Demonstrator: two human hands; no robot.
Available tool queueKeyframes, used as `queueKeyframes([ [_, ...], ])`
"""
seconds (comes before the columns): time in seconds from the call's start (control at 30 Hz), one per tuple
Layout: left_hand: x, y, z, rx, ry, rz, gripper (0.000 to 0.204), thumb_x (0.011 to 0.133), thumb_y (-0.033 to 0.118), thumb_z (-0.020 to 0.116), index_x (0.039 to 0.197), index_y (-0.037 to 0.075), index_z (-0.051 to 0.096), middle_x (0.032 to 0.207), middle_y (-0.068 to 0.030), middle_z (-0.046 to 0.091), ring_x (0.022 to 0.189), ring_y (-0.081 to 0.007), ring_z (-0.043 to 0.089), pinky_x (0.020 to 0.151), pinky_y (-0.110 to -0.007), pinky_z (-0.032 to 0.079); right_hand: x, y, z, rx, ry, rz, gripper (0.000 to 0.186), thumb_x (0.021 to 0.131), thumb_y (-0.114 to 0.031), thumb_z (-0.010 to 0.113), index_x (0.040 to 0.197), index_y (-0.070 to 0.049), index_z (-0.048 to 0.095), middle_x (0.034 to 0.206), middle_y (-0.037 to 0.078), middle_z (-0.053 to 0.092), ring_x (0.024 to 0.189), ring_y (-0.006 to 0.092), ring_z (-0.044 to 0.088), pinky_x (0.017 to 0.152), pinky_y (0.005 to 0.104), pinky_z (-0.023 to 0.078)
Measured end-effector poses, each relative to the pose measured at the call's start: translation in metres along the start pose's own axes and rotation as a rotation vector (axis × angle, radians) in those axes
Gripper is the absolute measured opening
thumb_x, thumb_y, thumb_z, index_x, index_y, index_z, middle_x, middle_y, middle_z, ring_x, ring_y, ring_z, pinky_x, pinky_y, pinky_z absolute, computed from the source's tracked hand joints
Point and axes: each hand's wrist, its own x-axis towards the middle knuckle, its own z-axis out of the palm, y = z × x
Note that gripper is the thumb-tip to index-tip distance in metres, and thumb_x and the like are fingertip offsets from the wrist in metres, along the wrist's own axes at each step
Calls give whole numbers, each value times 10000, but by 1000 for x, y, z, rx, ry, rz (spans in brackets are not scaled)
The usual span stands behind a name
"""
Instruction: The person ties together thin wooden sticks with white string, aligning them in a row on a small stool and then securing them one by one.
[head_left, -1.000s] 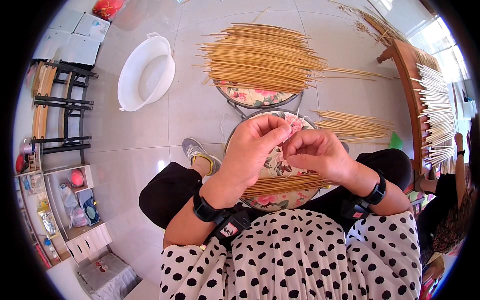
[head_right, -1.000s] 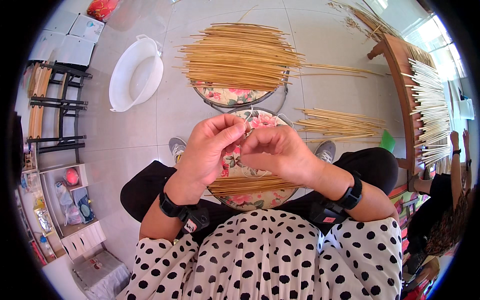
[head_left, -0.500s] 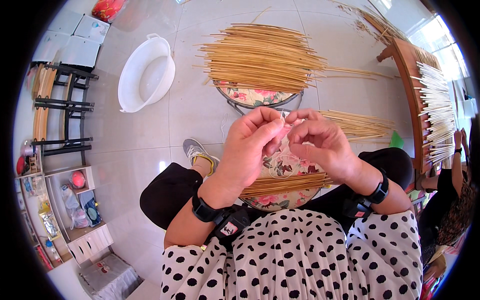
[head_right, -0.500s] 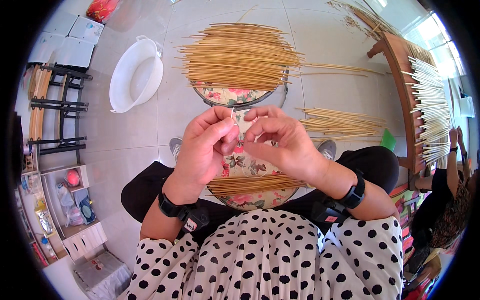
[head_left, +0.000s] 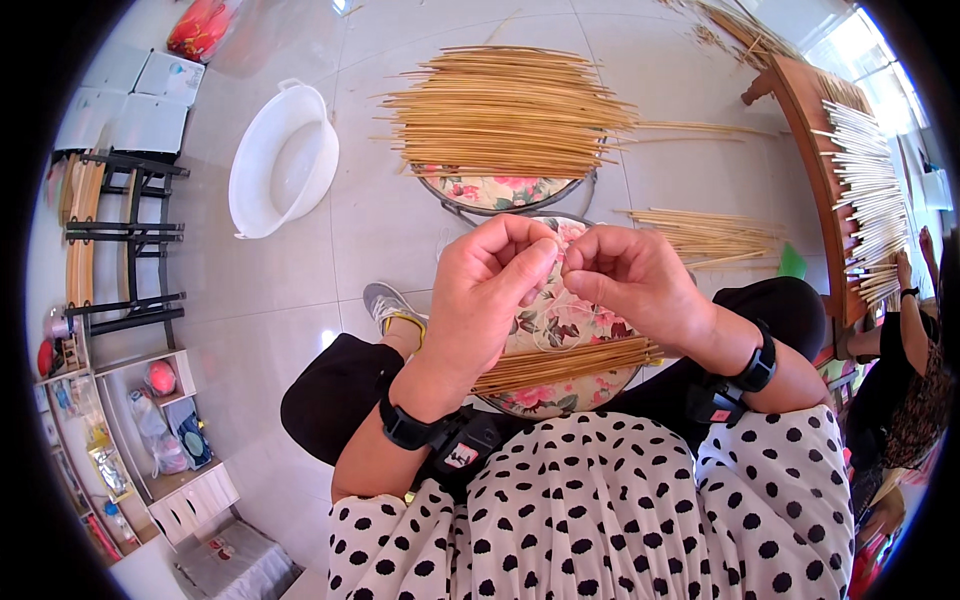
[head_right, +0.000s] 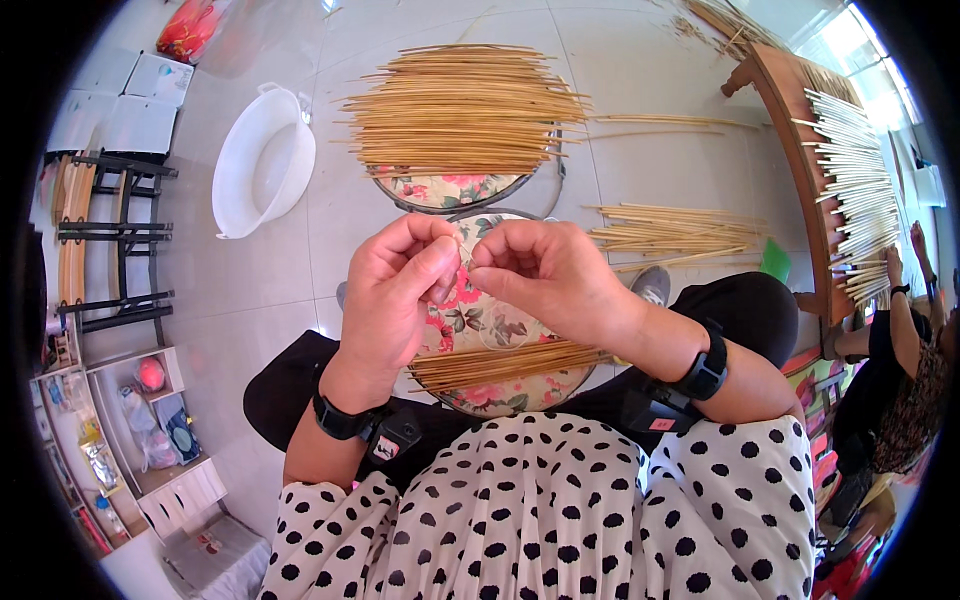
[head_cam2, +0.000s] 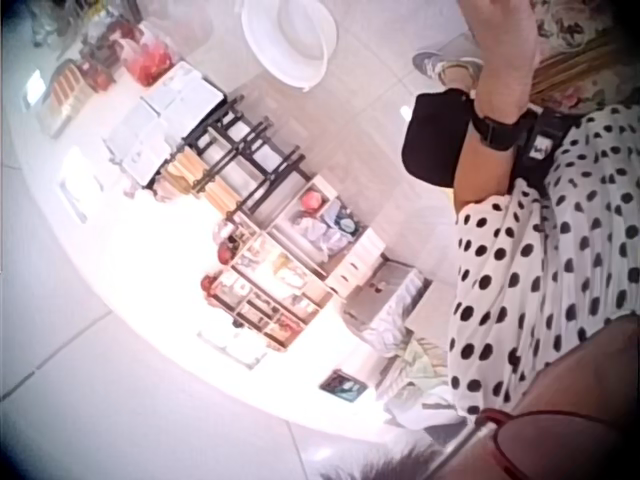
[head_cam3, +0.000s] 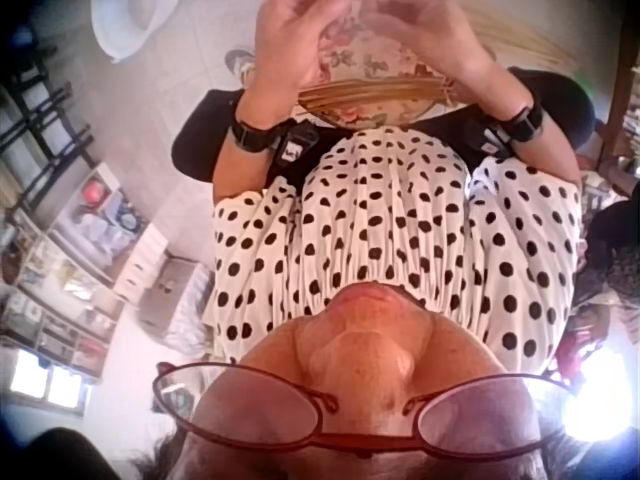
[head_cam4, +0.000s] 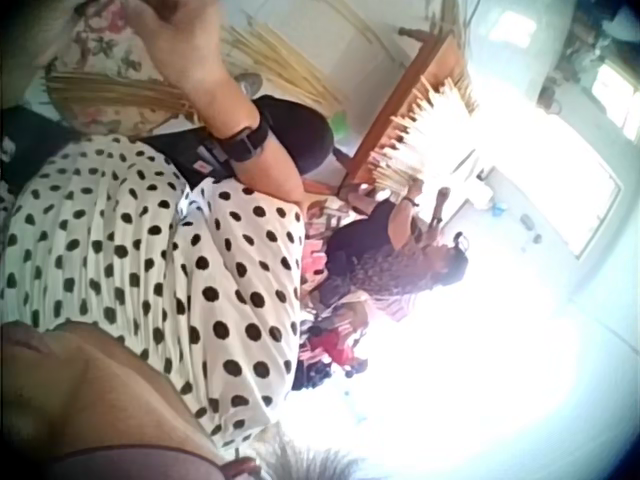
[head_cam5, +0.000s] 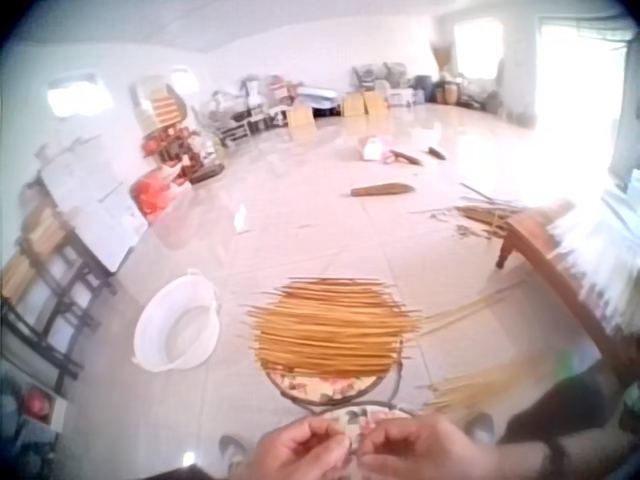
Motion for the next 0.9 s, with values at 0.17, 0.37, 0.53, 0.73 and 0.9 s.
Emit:
queueKeyframes([
  [0.17, -1, -1, 2, 5, -6, 35, 94, 917, 97, 608, 920, 4, 610, 709, 32, 555, 611, -28, 450, 549, -188, 362, -1, -5, 2, 20, -16, 45, 85, 895, -60, 651, 935, 4, 613, 842, -18, 617, 752, 20, 551, 661, 183, 469],
  [0.37, -4, 3, 4, 188, -1, 49, 105, 923, 102, 587, 927, -3, 580, 697, 16, 530, 616, -51, 451, 571, -196, 378, 0, -3, 3, 48, -15, 21, 89, 892, -62, 660, 943, -3, 617, 856, -12, 616, 756, 27, 554, 671, 188, 476],
  [0.53, -5, -2, 1, 113, -57, -2, 108, 943, 109, 564, 928, 3, 582, 728, 59, 526, 630, 1, 440, 552, -174, 351, 0, 0, 9, 1, 154, -222, 100, 876, -49, 672, 965, -18, 636, 882, -3, 613, 764, 56, 571, 676, 207, 483],
  [0.73, -7, -6, 6, 35, -86, -130, 99, 936, 99, 568, 947, 6, 597, 700, 45, 503, 603, -26, 435, 533, -188, 349, 2, 4, 7, -335, 297, -488, 50, 826, -27, 692, 859, -9, 659, 833, 64, 632, 746, 149, 612, 651, 271, 490],
  [0.9, -5, -9, 10, -65, -89, -128, 123, 940, 126, 577, 940, 4, 582, 697, 26, 507, 585, -42, 419, 531, -190, 332, 0, 1, 3, -514, 298, -547, 120, 799, -61, 711, 822, -15, 603, 815, 100, 610, 725, 236, 617, 627, 315, 483],
])
